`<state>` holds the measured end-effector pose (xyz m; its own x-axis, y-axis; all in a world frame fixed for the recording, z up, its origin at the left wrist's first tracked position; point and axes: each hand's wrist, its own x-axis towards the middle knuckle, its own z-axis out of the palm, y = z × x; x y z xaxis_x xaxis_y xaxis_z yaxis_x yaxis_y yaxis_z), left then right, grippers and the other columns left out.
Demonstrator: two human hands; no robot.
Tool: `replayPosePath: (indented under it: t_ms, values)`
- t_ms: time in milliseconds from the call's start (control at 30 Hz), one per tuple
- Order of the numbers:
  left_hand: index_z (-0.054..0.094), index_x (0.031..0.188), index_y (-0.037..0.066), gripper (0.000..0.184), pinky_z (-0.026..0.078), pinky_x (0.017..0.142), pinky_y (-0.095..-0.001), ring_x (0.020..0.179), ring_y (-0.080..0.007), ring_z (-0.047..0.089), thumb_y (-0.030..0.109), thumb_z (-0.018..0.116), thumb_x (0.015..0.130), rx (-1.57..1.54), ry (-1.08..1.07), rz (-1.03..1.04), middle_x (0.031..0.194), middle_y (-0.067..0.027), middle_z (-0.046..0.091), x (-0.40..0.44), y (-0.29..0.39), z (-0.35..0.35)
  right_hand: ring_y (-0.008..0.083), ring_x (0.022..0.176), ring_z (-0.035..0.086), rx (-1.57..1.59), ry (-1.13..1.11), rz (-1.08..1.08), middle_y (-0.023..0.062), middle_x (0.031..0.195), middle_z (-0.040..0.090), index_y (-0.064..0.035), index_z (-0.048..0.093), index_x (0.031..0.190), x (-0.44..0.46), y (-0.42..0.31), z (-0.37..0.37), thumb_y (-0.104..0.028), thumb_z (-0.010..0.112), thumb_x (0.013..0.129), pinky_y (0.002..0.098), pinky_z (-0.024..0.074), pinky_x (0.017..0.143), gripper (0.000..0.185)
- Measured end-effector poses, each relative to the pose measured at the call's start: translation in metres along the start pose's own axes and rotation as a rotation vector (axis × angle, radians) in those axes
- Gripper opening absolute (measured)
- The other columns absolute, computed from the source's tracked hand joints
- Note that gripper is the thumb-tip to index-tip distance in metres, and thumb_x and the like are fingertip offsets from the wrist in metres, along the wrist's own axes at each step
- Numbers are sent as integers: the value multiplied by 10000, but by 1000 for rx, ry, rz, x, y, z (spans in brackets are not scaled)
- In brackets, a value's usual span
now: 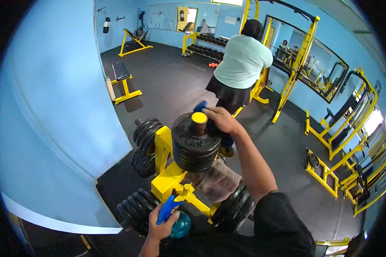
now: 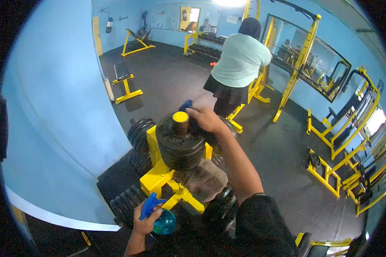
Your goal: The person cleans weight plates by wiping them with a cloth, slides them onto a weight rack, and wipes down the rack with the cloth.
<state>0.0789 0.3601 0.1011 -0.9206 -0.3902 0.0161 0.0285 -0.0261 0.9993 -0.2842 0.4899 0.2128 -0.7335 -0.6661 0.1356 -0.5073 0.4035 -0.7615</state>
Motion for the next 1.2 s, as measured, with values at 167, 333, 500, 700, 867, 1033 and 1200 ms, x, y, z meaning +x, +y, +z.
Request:
replayPosePath:
  t_ms: [167,333,500,700,867,1033,1200]
  values:
    - [628,918,-7,240,490,737,-270,779,-107,613,153,734,774,46,17,-140,877,-86,668,-11,5,0,304,1243,415,339,23,-46,201,1358,433,10,605,1109,-50,6,-2,-199,489,887,338,346,1004,326]
    - [640,969,3,269,473,662,-241,696,-77,571,164,721,770,101,61,-64,762,-14,607,-23,-1,-18,275,985,493,-341,-408,-348,179,984,552,48,623,904,11,-4,-46,-102,572,713,326,396,882,248]
    - [628,969,16,273,497,720,-270,758,-119,627,203,724,795,3,107,-54,814,-60,646,-22,-6,-21,203,790,580,-669,-752,-173,102,854,644,4,654,854,90,-80,-9,-120,630,662,344,465,728,229]
    - [630,966,14,218,469,692,-257,715,-101,575,116,699,786,56,103,-100,762,-15,594,-15,-1,-8,255,807,617,-709,-952,-459,116,868,661,-57,675,951,75,-99,19,-140,636,683,377,478,745,283]
    - [606,969,23,281,478,690,-276,726,-127,601,207,727,794,22,56,-56,800,-49,614,-19,-19,-10,396,981,593,-1068,-586,-40,222,1004,635,-34,638,1046,62,-114,37,-195,492,856,457,465,830,288]
    - [610,965,29,274,477,681,-267,727,-111,599,211,725,796,25,47,7,801,-51,621,-29,-10,-19,402,976,606,-1146,-893,-326,217,1006,647,-26,642,1038,51,-124,89,-290,463,886,518,440,895,354]
    - [627,954,28,253,473,686,-257,749,-105,605,198,725,794,-15,81,-6,821,-59,635,-45,-13,-30,318,927,619,-1078,-331,-511,140,860,674,-37,662,817,-81,-120,143,-240,539,776,573,217,1057,241]
